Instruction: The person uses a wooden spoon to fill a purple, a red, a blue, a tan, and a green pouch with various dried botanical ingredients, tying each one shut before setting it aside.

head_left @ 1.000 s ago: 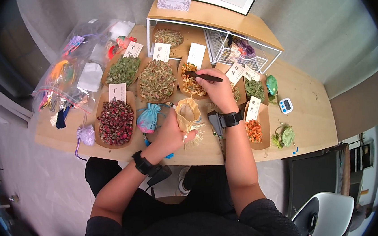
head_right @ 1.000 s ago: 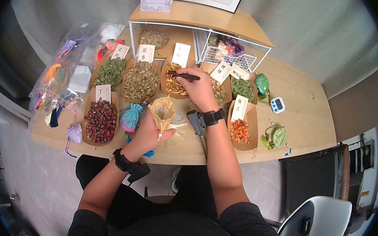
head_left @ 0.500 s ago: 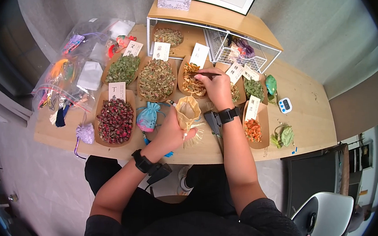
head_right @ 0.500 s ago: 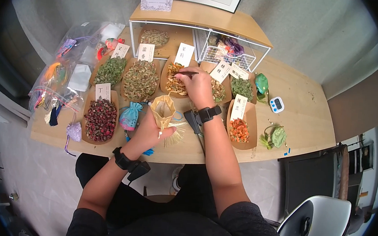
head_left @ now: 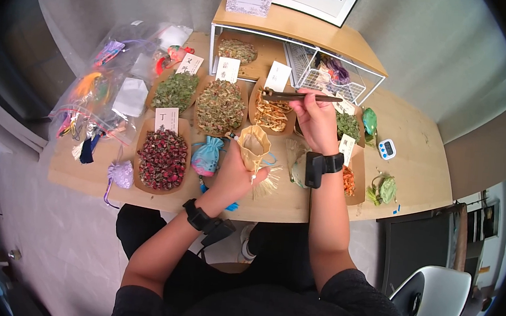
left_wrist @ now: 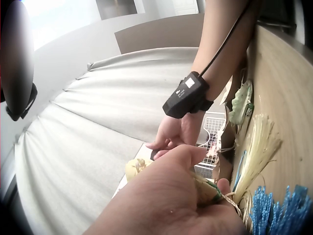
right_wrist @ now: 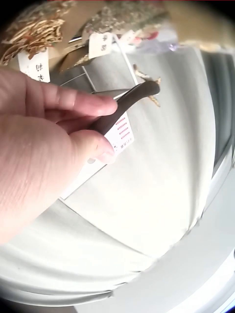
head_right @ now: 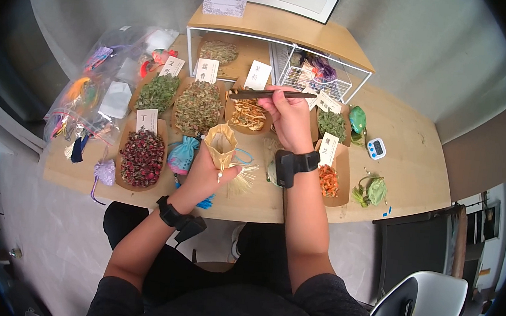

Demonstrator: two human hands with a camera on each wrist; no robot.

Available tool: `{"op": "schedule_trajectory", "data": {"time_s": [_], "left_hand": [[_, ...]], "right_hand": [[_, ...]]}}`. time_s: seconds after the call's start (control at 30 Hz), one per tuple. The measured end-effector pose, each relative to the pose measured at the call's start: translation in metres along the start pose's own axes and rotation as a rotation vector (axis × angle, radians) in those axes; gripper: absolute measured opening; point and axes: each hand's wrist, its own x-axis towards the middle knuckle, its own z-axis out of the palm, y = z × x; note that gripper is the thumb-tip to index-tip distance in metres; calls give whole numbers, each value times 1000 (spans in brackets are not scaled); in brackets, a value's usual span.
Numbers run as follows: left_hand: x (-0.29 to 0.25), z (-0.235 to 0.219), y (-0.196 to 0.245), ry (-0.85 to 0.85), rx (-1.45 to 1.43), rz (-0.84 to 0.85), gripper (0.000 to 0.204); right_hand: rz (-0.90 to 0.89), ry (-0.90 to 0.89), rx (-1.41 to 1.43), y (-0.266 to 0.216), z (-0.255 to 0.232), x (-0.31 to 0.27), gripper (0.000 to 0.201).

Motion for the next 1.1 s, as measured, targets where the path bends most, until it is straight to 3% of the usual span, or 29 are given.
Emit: {"op": "schedule_trajectory", "data": {"time_s": [0.17, 0.43, 0.53, 0.63, 0.77, 0.9, 1.1], "left_hand": [[1, 0, -6, 52, 69, 16, 65], [3, 2, -15, 56, -12, 6, 65], [2, 1, -12, 37, 4, -16, 66], [1, 2, -12, 32, 13, -25, 66], [1, 1, -12, 2, 21, -18, 66], [2, 2, -15, 12, -2, -27, 67], [2, 2, -10, 8, 9, -23, 70]], "right_hand": [[116, -270, 267, -3, -6, -4, 23], [203, -307, 131, -5, 0, -5, 26], [29, 43, -67, -1, -1, 3, 30], [-34, 439, -586, 3, -4, 7, 29], [-153, 469, -996, 14, -21, 12, 25], [-119, 521, -1036, 6, -18, 9, 16], [-144, 431, -1139, 1, -9, 4, 14]]}}
